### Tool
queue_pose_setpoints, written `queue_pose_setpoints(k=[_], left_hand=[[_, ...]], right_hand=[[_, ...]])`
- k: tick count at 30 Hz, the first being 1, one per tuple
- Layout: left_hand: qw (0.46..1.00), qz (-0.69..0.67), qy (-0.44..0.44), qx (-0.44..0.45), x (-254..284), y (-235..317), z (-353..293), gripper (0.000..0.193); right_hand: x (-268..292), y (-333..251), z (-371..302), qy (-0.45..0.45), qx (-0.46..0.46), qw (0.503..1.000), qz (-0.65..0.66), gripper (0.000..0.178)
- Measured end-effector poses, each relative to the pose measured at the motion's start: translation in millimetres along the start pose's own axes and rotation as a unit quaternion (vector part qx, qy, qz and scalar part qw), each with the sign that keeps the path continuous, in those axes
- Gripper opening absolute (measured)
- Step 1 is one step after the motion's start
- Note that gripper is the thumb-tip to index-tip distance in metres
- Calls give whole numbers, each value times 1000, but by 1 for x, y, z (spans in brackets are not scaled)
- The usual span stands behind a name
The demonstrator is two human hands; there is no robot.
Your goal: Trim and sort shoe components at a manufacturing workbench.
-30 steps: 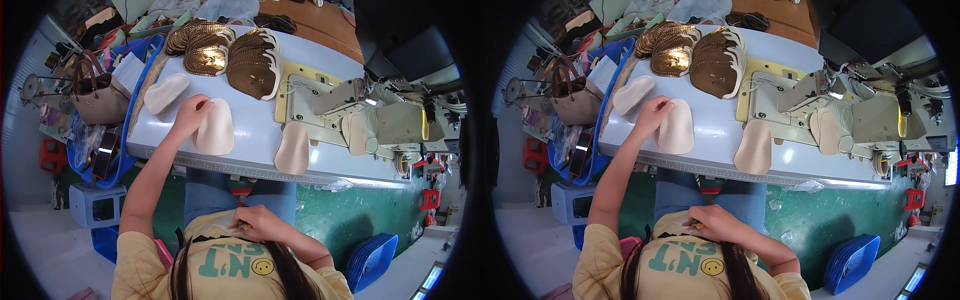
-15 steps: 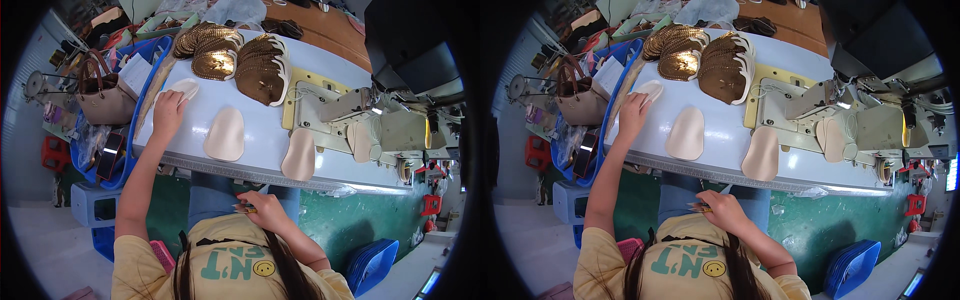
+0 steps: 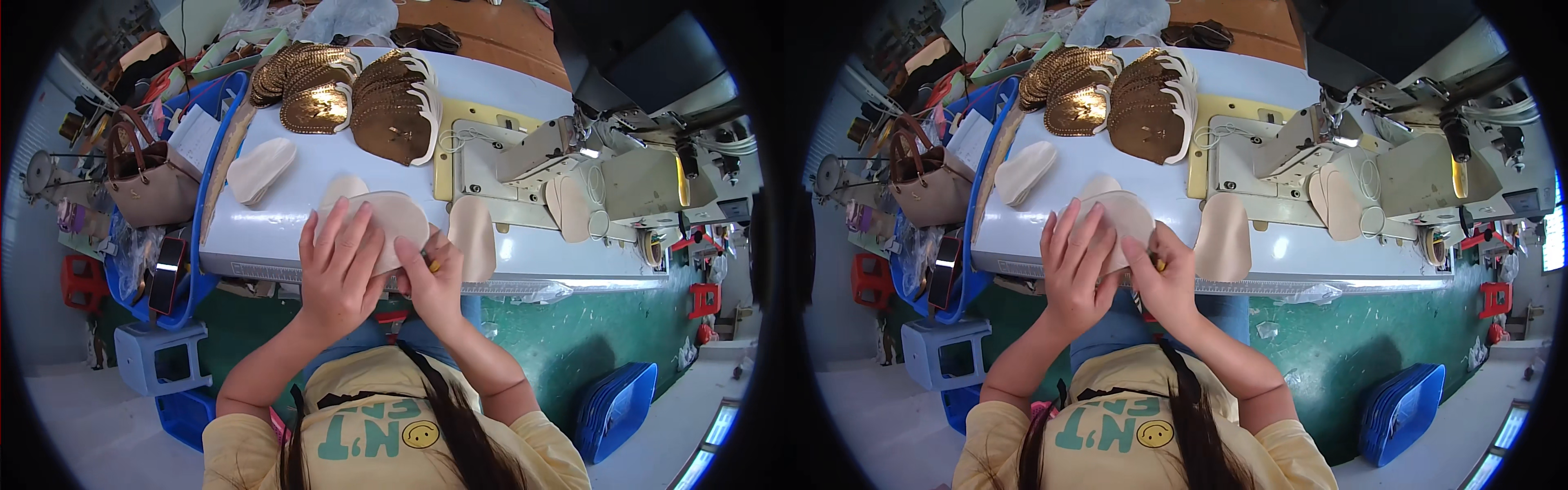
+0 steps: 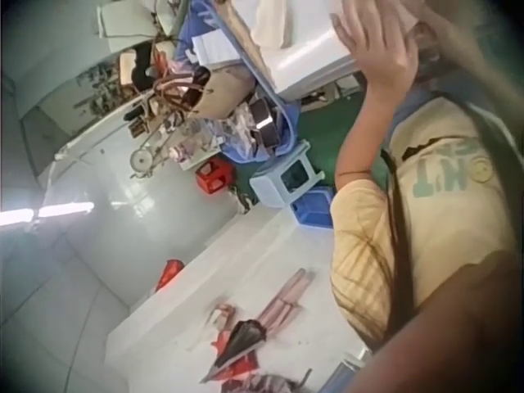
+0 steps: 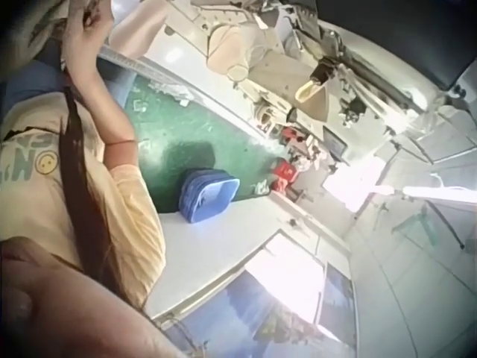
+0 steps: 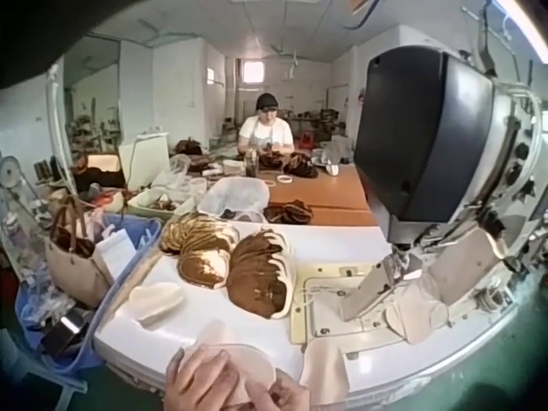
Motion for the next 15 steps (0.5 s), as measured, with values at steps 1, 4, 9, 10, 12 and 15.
queue_pose_setpoints(k=[1, 4, 9, 10, 12, 15], left_hand=[[1000, -4, -2, -2, -1, -1, 1, 32], [953, -268, -33, 134, -2, -15, -2, 44], [734, -523, -256, 349, -37, -28, -17, 23], [747, -505, -247, 355, -40, -30, -23, 20], [759, -486, -239, 362, -44, -28, -29, 17], [790, -456, -120, 392, -44, -27, -29, 15]], right_hand=[[5, 0, 1, 4, 0, 1000, -2, 20], [19, -5, -2, -33, -58, 998, -15, 17], [21, -4, -3, -163, -97, 981, -45, 20], [23, -7, 0, -140, -21, 985, -96, 24], [25, -16, -1, -116, 53, 981, -146, 27], [29, -38, -10, -39, 158, 912, -377, 33]])
Point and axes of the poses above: each hand's wrist, its own z-axis towards the middle knuckle, its own x-axis out of the back of the hand, y = z × x, the point moved 6 cm from there along z, towards the middle knuckle, and after that the axes turned 5 degrees about x, right-handed, at the moved point
